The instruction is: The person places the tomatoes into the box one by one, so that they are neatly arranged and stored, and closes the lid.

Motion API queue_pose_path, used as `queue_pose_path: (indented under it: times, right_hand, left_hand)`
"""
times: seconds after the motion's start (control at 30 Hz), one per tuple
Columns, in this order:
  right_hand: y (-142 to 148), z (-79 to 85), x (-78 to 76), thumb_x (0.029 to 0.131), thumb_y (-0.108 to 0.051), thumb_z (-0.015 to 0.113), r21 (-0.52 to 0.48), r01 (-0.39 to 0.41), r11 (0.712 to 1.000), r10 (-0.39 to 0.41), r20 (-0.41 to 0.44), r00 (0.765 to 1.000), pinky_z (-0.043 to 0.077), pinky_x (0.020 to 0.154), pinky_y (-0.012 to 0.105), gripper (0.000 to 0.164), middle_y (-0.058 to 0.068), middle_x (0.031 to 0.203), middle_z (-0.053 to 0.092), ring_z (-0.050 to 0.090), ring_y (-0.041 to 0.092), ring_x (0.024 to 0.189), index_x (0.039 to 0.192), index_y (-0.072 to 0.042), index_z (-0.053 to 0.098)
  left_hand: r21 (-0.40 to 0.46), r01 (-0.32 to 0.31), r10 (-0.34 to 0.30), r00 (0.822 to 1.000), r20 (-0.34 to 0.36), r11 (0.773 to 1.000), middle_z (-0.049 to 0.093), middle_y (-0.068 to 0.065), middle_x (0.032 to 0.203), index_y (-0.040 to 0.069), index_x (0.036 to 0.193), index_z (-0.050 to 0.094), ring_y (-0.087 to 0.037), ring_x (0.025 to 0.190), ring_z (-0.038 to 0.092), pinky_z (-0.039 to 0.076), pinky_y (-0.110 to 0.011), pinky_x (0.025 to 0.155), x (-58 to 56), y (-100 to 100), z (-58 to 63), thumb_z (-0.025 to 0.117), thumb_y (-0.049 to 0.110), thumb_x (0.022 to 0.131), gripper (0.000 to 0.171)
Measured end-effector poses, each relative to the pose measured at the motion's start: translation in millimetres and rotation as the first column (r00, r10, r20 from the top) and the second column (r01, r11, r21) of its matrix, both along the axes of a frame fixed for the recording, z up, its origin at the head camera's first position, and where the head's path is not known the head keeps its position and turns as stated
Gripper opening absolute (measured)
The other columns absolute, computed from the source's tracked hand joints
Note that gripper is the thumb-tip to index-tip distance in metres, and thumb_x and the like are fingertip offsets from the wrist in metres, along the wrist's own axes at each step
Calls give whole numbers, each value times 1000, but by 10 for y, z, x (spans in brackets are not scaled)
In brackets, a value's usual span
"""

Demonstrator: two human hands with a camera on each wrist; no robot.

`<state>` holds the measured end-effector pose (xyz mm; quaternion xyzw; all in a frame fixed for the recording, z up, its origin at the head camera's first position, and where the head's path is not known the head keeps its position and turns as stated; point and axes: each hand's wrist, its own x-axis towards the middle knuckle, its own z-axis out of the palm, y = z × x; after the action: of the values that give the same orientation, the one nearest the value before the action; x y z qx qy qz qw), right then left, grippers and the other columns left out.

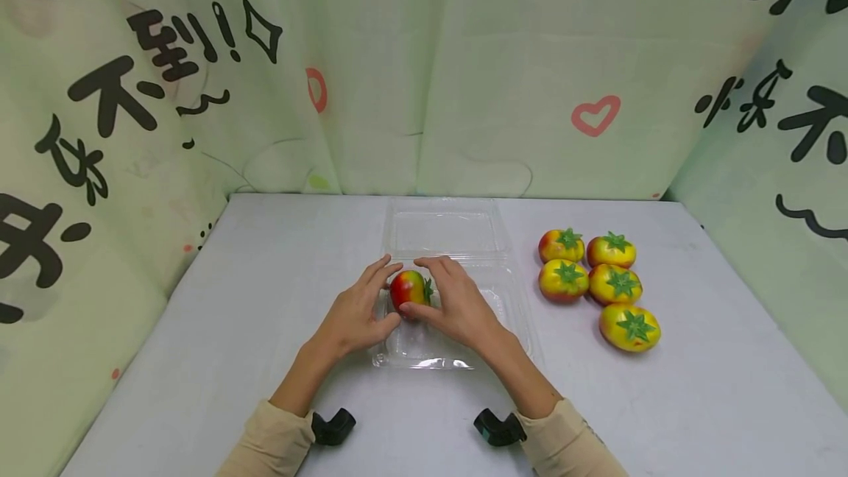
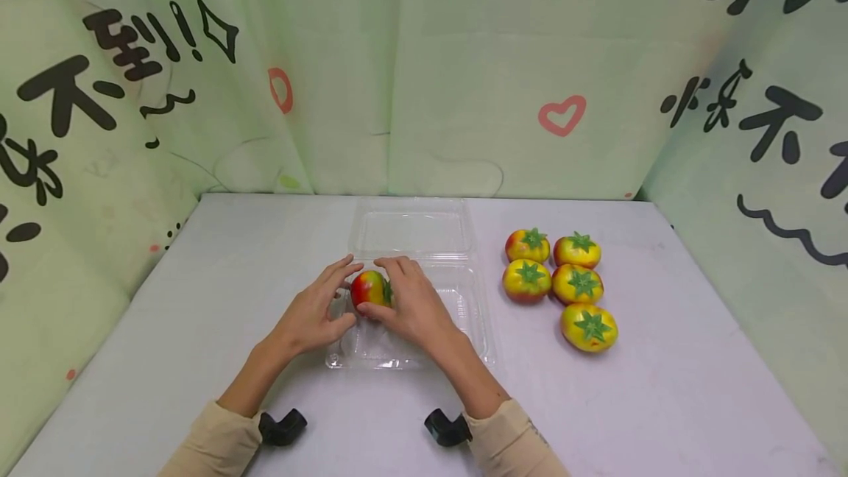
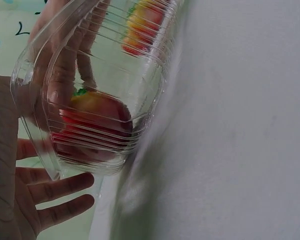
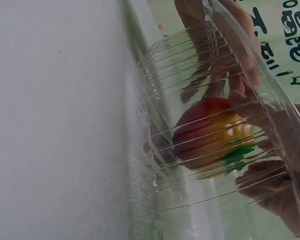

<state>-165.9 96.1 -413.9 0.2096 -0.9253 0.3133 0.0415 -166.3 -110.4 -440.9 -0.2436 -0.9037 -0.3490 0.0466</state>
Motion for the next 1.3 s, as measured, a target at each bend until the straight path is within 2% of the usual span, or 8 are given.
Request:
queue_pose_path:
  times: [0.43, 0.63, 1.07, 1.3]
  right_hand:
    - [87, 76, 27, 85, -36, 83, 8, 8, 1000, -7, -40, 999, 48, 109, 50, 70, 13, 137, 60, 55, 31, 129, 142, -7, 55]
    - [170, 136, 70, 85, -33, 82, -8, 12, 1000, -12, -92, 996, 49, 108, 50, 67, 13, 136, 61, 56, 32, 129, 140, -6, 56]
    - [346, 193, 170, 85, -34, 83, 39, 1, 999, 4, -120, 993, 51, 105, 50, 66, 13, 138, 60, 54, 32, 130, 140, -7, 57]
    - [481, 223, 219, 84, -33, 83, 37, 29, 999, -23, -138, 990, 50, 106, 52, 67, 14, 137, 60, 54, 34, 129, 140, -7, 57]
  left_hand:
    - [-2, 3, -3, 1000, 14, 1000, 39, -16, 161, 12, 151, 48, -31, 113, 68, 58, -53, 92, 1, 2, 2, 63, 23, 83, 71]
    - [1, 8, -8, 1000, 17, 1000, 39, -16, 161, 10, 150, 48, -31, 113, 67, 60, -50, 88, 2, 0, 8, 64, 22, 83, 70]
    - [0, 1, -1, 1000, 21, 1000, 39, -17, 161, 10, 151, 48, -32, 114, 67, 58, -52, 91, -3, 9, 14, 66, 23, 82, 72]
    - [-15, -10, 10, 1000, 22, 1000, 39, -16, 161, 11, 151, 47, -31, 114, 67, 57, -52, 94, 0, 15, 19, 66, 24, 82, 73]
